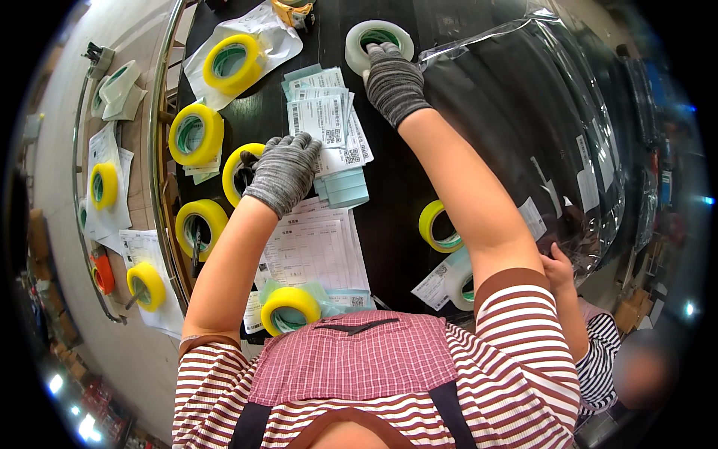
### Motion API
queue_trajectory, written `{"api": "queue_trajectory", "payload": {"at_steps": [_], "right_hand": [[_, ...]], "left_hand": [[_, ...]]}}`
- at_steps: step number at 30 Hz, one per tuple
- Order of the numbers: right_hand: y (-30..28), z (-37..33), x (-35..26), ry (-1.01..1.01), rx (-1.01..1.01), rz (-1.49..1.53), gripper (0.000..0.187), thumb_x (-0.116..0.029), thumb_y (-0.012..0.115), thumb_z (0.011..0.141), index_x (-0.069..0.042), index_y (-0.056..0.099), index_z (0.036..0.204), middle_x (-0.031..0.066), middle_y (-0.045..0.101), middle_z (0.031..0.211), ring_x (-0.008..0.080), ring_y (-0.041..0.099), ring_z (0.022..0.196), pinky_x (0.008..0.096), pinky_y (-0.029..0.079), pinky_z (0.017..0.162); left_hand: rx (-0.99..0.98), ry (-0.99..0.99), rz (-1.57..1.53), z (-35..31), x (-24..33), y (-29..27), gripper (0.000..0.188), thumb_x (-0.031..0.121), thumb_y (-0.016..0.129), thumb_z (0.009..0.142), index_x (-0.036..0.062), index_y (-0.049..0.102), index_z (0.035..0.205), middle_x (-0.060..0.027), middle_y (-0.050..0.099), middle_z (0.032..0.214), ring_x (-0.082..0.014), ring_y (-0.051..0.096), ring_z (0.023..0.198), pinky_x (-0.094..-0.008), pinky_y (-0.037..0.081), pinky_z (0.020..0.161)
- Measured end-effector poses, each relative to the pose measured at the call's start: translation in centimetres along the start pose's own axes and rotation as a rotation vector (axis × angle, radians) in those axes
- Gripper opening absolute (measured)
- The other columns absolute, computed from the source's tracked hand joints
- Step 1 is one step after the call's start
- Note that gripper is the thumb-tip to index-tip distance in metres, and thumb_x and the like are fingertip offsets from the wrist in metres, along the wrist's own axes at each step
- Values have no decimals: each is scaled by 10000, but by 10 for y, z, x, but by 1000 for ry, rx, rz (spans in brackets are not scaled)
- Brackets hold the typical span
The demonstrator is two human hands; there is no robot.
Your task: The person marks a document with a pen, peels small white labels from a blue backing strip, and applies one label to the top of each roll of yellow tape on the table.
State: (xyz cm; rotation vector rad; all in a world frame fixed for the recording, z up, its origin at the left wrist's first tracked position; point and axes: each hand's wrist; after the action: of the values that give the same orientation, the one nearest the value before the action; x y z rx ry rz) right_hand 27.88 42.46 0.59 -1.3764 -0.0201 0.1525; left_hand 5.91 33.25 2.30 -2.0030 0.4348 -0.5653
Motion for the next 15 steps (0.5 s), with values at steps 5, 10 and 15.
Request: {"api": "queue_trajectory", "payload": {"at_steps": [5, 10, 15], "right_hand": [[-12, 0, -34, -144, -333, 229, 395, -267, 502, 881, -70, 531, 1222, 166, 554, 1216, 296, 573, 1070, 438, 442, 942], [18, 7, -48, -146, -358, 104, 507, -197, 449, 878, 46, 399, 1320, 272, 474, 1299, 364, 491, 1210, 432, 372, 1035], [-2, 22, -69, -19, -568, 89, 468, -232, 496, 875, 32, 449, 1258, 251, 566, 1179, 358, 545, 1141, 442, 424, 979]], "left_hand": [[163, 94, 0, -3, -5, 18, 410, 186, 512, 875, 79, 504, 1271, -124, 484, 1333, -284, 475, 1209, -424, 343, 1034], [153, 108, -37, -2, 2, 17, 444, 193, 529, 863, 83, 487, 1291, -122, 455, 1359, -287, 454, 1228, -420, 361, 1025], [154, 82, -62, -5, 1, 22, 462, 198, 530, 860, 85, 473, 1304, -123, 439, 1374, -287, 437, 1243, -423, 353, 1036]]}}
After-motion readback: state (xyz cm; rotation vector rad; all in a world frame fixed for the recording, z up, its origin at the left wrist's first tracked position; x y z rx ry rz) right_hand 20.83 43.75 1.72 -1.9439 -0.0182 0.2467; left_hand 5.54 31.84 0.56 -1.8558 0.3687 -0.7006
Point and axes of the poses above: each hand's wrist, its own z-axis towards the middle knuckle, its own y-axis out of the palm, x = y × z
